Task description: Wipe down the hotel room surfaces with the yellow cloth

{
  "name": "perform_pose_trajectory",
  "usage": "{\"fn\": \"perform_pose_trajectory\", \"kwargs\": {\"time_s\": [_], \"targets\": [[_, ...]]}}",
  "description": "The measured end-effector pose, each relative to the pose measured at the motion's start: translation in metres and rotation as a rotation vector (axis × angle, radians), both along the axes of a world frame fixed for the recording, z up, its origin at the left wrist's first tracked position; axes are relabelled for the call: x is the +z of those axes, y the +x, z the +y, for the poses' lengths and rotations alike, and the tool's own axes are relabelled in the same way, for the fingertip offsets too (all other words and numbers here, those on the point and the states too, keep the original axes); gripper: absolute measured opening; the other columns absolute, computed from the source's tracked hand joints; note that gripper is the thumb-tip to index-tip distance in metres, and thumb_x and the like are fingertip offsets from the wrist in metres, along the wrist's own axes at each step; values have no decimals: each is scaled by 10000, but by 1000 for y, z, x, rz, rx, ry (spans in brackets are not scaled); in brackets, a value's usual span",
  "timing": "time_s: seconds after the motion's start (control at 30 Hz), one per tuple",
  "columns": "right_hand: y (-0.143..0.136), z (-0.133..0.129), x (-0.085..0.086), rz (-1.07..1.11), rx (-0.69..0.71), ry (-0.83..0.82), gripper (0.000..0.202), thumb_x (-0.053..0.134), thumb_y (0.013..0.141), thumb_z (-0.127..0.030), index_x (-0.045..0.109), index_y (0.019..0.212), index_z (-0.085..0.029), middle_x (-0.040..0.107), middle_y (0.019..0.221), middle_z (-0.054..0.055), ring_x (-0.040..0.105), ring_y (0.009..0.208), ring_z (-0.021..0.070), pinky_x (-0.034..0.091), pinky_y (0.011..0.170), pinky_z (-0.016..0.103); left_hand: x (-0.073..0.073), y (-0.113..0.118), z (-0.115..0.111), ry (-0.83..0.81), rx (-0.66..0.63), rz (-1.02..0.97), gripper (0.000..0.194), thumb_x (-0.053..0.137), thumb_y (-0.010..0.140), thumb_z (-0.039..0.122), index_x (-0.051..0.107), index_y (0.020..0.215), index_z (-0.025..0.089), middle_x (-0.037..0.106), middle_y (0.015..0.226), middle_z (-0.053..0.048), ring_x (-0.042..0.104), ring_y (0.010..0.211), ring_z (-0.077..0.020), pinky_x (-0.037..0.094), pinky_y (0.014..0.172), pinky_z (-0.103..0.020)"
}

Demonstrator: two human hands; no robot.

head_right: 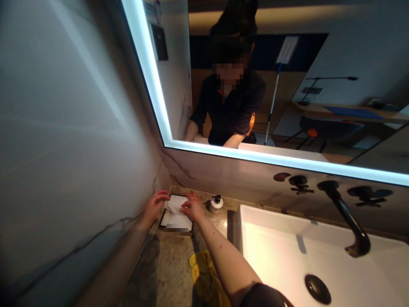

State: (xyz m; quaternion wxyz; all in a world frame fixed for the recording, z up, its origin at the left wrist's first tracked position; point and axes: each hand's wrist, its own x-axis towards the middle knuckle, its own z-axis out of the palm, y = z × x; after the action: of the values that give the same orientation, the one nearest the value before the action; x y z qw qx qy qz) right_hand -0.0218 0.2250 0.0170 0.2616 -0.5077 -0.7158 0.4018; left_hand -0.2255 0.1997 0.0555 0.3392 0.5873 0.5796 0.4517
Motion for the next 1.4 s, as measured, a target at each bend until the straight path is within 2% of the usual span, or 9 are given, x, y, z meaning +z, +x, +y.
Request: {"fn": "perform_pose_trajectory", "kwargs": {"time_s": [0.17, 0.33, 0.43, 0.6, 0.73, 0.9, 1.13, 1.3, 1.4], "targets": [[9, 8, -9, 191, 12, -68, 72, 789, 668, -216, 769, 737, -209, 591, 1353, 104, 332, 1427, 296, 270, 1171, 468, -23, 20, -17, -29, 151, 100, 795, 760, 618, 310, 447, 1322, 115, 519, 1312, -159, 484, 1236, -273, 374, 1090, -439], [19, 10, -5, 247, 57, -117, 63, 721, 726, -230, 737, 677, -193, 599, 1342, 109, 373, 1403, 301, 274, 1162, 478, -42, 17, -17, -42, 194, 157, 190, 690, 687, 268, 674, 821, 134, 639, 1065, -141, 564, 1046, -278, 414, 1008, -468], [22, 9, -4, 241, 75, -104, 97, 688, 769, -242, 729, 698, -189, 602, 1339, 113, 387, 1395, 295, 281, 1157, 484, -45, 2, -12, -42, 133, 106, 166, 672, 673, 330, 661, 616, 175, 660, 1064, -132, 561, 1081, -286, 390, 1042, -473], [16, 2, -13, 87, 63, 40, 402, 855, 632, -326, 755, 1010, -235, 517, 1431, 120, 222, 1468, 323, 162, 1188, 548, -46, -14, -8, -82, 39, -11, 226, 668, 624, 418, 668, 637, 193, 680, 1132, -115, 495, 1253, -310, 310, 1138, -488], [13, 1, -21, 100, 47, 40, 153, 755, 761, -365, 783, 852, -246, 519, 1435, 85, 185, 1482, 293, 169, 1192, 523, -46, -16, -9, -141, 3, -107, 352, 643, 664, 491, 675, 768, 156, 662, 1179, -152, 555, 1195, -295, 360, 1115, -472], [15, 2, -23, 147, 63, 22, 184, 756, 747, -395, 776, 806, -222, 517, 1435, 93, 205, 1475, 294, 196, 1189, 484, -49, -10, -9, -179, -62, -127, 662, 752, 610, 499, 650, 1168, 158, 595, 1301, -148, 524, 1235, -285, 365, 1115, -463], [12, -6, -14, 128, 2, 22, 188, 750, 756, -414, 752, 719, -230, 533, 1422, 79, 190, 1477, 308, 123, 1187, 545, -52, -6, -3, -205, -71, -23, 347, 683, 684, 506, 756, 782, 181, 483, 1444, -110, 179, 1466, -322, 93, 1224, -500], [8, -20, -6, 34, -27, 55, 273, 803, 705, -458, 764, 889, -260, 464, 1482, 60, 125, 1486, 344, 8, 1168, 628, -48, -6, -1, -233, -96, -12, 379, 694, 664, 544, 762, 751, 181, 474, 1457, -100, 168, 1468, -347, 107, 1223, -503], [3, -27, -5, 31, -65, 68, 204, 780, 742, -447, 771, 833, -264, 448, 1495, 37, 85, 1492, 342, 1, 1165, 632, -45, -7, -6, -192, 6, -39, 463, 651, 702, 571, 750, 883, 156, 550, 1367, -136, 371, 1367, -339, 260, 1180, -498]]}}
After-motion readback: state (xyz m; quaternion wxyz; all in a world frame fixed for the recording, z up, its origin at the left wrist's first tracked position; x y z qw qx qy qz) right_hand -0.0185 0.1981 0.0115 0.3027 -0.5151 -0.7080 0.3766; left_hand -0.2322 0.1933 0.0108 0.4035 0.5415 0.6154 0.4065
